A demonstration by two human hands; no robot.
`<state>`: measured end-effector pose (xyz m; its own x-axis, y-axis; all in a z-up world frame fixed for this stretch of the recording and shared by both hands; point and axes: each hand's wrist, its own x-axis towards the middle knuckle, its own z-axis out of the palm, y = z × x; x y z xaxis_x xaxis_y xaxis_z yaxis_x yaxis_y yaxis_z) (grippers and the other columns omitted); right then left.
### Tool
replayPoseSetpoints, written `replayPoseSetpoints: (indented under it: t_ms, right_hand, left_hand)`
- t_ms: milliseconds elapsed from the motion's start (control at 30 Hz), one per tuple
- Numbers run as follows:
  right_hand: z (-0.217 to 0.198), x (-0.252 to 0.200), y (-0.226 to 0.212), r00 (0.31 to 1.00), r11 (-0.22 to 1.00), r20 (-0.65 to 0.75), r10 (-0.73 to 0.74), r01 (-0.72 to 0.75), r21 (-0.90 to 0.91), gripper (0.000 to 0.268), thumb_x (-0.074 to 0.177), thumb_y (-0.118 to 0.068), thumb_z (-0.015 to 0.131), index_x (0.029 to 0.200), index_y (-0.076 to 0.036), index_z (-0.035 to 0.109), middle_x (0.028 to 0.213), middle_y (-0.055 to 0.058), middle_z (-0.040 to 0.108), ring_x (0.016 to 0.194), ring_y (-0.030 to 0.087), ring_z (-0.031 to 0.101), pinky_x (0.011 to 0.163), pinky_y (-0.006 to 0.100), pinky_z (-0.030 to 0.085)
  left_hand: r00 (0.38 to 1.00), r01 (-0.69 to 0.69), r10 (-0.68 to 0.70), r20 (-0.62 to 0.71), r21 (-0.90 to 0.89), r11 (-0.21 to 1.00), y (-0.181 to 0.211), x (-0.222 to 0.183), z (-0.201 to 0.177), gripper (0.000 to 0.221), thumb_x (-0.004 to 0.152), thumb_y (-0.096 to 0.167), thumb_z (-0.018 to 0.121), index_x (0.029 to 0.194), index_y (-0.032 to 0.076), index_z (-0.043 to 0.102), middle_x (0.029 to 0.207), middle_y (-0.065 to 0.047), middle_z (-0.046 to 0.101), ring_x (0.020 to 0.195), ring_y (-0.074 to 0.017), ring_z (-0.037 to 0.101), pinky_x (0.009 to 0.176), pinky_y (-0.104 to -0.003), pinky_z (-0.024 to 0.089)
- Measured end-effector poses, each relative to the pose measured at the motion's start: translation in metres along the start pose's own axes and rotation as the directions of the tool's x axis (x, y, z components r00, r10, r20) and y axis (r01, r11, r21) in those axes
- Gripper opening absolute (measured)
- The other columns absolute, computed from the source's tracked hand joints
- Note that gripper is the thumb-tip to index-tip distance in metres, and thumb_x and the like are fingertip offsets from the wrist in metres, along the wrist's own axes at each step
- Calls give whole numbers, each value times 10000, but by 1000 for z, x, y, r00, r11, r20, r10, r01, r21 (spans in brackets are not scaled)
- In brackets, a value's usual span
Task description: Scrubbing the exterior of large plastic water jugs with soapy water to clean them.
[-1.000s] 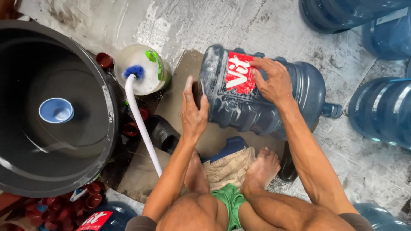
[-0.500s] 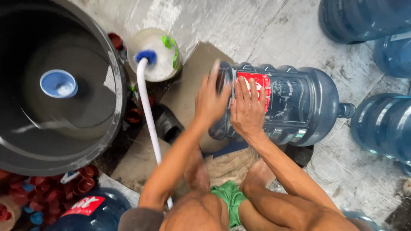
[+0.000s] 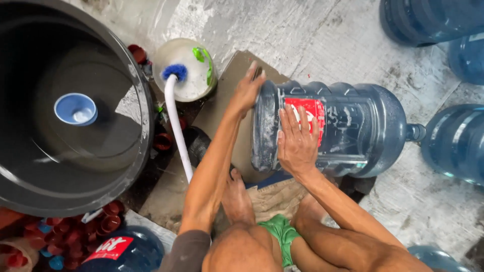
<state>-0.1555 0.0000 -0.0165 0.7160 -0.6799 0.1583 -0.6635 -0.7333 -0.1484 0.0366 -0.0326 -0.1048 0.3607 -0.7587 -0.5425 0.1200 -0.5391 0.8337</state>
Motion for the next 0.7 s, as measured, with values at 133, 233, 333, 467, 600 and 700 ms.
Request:
replayPoseSetpoints:
  t_ms: [133, 233, 333, 467, 600, 700]
  right_hand:
    - [0, 6, 1, 993, 997, 99, 59, -65, 50, 505, 991, -283, 192, 1482, -191, 265, 1553, 4, 215, 1431, 242, 123, 1109, 511, 78]
    - [7, 16, 3, 995, 995, 61, 81, -84, 58, 496, 990, -299, 221, 1471, -204, 300, 1548, -9, 240, 1426, 241, 157, 1108, 516, 93]
    - [4, 10, 3, 1000, 1000, 7, 22, -22, 3, 483, 1003, -286, 257, 1471, -183, 317, 1532, 25, 283, 1407, 266, 227, 1097, 509, 147]
    - [3, 2, 1, 998, 999, -46, 38, -36, 34, 482, 998, -293, 278, 1453, -157, 362, 1514, 42, 327, 1393, 261, 269, 1103, 485, 146]
    - [23, 14, 15, 995, 997, -69, 73, -70, 40, 487, 986, -259, 320, 1448, -108, 353, 1511, 89, 326, 1392, 261, 276, 1124, 474, 132]
    - [13, 10, 9, 996, 997, -60, 64, -62, 34, 471, 980, -232, 312, 1429, -100, 368, 1486, 101, 364, 1376, 271, 319, 1124, 461, 173]
  left_hand:
    - [996, -82, 82, -46, 15, 997, 86, -154, -5, 686, 911, 470, 436, 1495, 203, 196, 1483, -263, 268, 1319, -513, 289, 1017, -683, 271]
    - [995, -67, 78, -59, 161, 985, 77, -194, 3, 710, 919, 314, 432, 1485, 34, 109, 1407, -374, 260, 1258, -576, 290, 1008, -626, 285]
    - [979, -167, 194, -59, 306, 937, 84, -134, 4, 641, 941, 253, 443, 1480, 66, 152, 1390, -356, 304, 1262, -560, 323, 1000, -637, 315]
    - [990, -119, 138, -2, 502, 857, 93, -85, 9, 581, 937, 435, 397, 1435, 141, 336, 1352, -258, 439, 1219, -476, 457, 955, -601, 396]
    - [994, -65, 4, 110, 554, 830, 118, -185, 22, 592, 932, 307, 364, 1482, 291, 145, 1516, -226, 132, 1297, -562, 247, 902, -672, 394]
    - [991, -125, 125, 41, 592, 796, 121, -144, 17, 566, 924, 290, 368, 1469, 185, 257, 1420, -262, 328, 1146, -557, 459, 829, -642, 454]
